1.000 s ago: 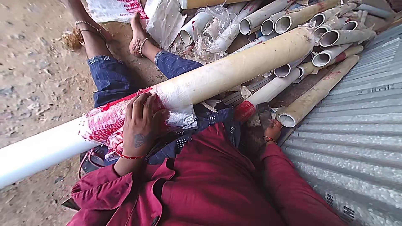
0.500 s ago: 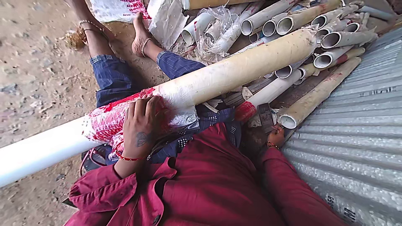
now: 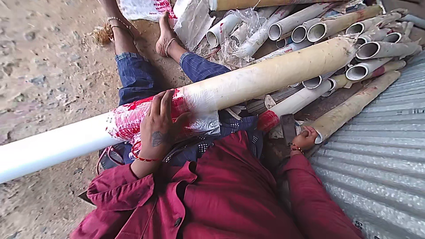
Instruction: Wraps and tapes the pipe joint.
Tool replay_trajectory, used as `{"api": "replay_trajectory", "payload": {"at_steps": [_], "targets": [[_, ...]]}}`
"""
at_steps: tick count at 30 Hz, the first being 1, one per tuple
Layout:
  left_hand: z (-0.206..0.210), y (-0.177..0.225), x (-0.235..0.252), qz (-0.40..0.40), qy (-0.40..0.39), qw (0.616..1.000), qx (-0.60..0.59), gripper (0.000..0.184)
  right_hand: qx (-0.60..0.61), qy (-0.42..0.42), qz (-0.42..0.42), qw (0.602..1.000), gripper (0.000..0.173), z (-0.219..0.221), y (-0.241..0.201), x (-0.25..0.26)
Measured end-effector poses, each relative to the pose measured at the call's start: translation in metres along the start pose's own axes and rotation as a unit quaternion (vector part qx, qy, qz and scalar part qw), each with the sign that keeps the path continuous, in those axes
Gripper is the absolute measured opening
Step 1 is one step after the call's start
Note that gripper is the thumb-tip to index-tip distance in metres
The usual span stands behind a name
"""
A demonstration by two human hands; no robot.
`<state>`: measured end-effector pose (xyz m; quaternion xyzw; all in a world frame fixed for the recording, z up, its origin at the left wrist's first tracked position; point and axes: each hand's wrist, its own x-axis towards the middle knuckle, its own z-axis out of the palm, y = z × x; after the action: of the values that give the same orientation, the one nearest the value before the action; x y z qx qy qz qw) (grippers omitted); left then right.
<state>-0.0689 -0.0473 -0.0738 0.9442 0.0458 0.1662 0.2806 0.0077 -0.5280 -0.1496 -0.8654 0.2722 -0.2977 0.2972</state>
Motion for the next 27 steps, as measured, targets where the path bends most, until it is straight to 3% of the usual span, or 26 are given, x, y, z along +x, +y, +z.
{"api": "replay_trajectory", "payload": {"at_steps": [3, 6, 8, 11, 14, 21, 27], "targets": [[-0.001, -0.004, 0.004, -0.007, 0.001, 1.000, -0.018, 0.065, 0.082, 0.049, -0.221, 0.971, 0.027, 0.009, -0.073, 0.008], [-0.001, -0.004, 0.004, -0.051, 0.007, 0.999, -0.017, 0.061, 0.174, -0.017, -0.442, 0.880, 0.026, 0.020, -0.166, -0.004], [0.000, -0.003, 0.003, -0.070, 0.006, 0.997, -0.019, 0.063, 0.152, -0.067, -0.526, 0.834, 0.032, 0.032, -0.224, -0.025], [0.002, -0.005, 0.001, -0.057, 0.013, 0.998, -0.015, 0.064, 0.066, -0.189, -0.556, 0.807, 0.029, 0.059, -0.289, -0.067], [0.000, -0.006, 0.002, -0.031, 0.012, 0.999, -0.004, 0.062, -0.014, -0.252, -0.565, 0.786, 0.024, 0.082, -0.314, -0.097], [-0.003, -0.010, 0.013, 0.044, 0.002, 0.998, -0.054, 0.053, -0.015, -0.214, -0.558, 0.802, 0.027, 0.080, -0.303, -0.096], [-0.022, 0.003, 0.008, 0.078, 0.044, 0.992, -0.086, 0.038, -0.010, -0.160, -0.574, 0.803, 0.029, 0.053, -0.315, -0.094]]}}
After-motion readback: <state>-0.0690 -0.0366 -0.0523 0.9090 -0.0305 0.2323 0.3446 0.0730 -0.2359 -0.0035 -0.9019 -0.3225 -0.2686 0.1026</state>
